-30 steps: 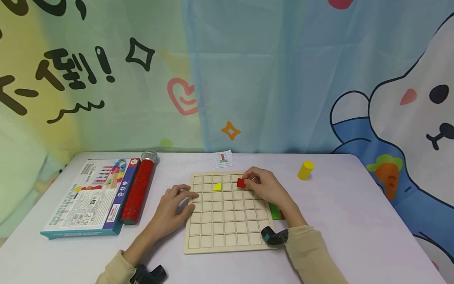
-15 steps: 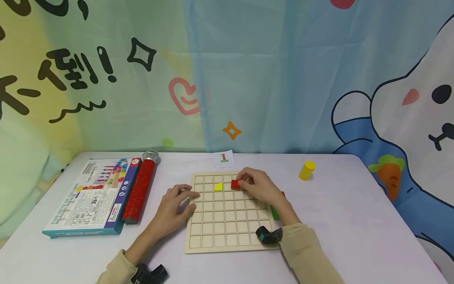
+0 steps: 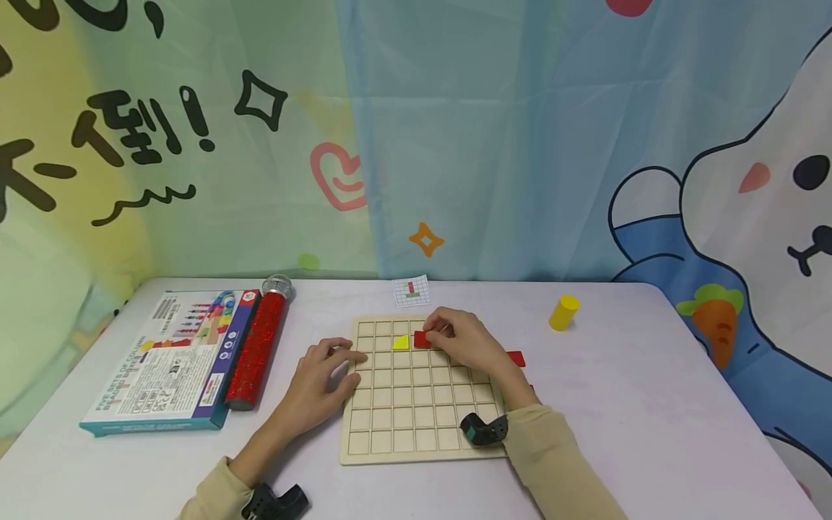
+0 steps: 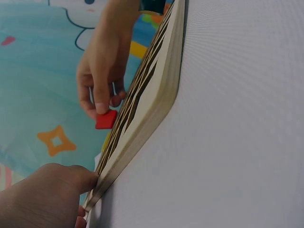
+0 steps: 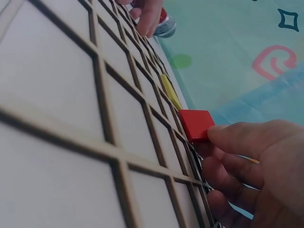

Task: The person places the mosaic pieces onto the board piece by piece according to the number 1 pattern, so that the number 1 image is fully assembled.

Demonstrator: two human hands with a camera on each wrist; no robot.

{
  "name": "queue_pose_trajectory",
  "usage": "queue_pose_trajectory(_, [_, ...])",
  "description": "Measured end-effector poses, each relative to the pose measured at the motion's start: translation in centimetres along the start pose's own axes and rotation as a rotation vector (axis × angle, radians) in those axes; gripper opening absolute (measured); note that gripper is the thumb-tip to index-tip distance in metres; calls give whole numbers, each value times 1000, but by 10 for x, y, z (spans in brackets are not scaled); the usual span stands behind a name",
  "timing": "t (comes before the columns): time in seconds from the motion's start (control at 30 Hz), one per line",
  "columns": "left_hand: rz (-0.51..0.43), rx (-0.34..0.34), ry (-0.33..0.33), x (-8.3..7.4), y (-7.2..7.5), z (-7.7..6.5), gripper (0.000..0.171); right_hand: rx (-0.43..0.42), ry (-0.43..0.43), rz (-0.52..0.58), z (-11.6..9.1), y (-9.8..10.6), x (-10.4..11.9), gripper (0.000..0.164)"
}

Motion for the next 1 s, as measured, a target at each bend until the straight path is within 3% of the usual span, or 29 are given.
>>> queue_pose_trajectory(0.3, [-2,37,32,0,0,0,27,5,12,-14,4,-4,0,9])
queue_pose_trajectory(1.0, [12,4,13,-2,1,-1,27,36,16,-97,6,-8,4,9])
Point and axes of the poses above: each hand's wrist, its own z-axis towards the middle knuckle, its own y-axis out of the back of the hand, x = y × z, the point moved 3 cm from there along z, towards the middle knuckle, and after that the axes turned 11 degrees about y, right-handed, at the moved point
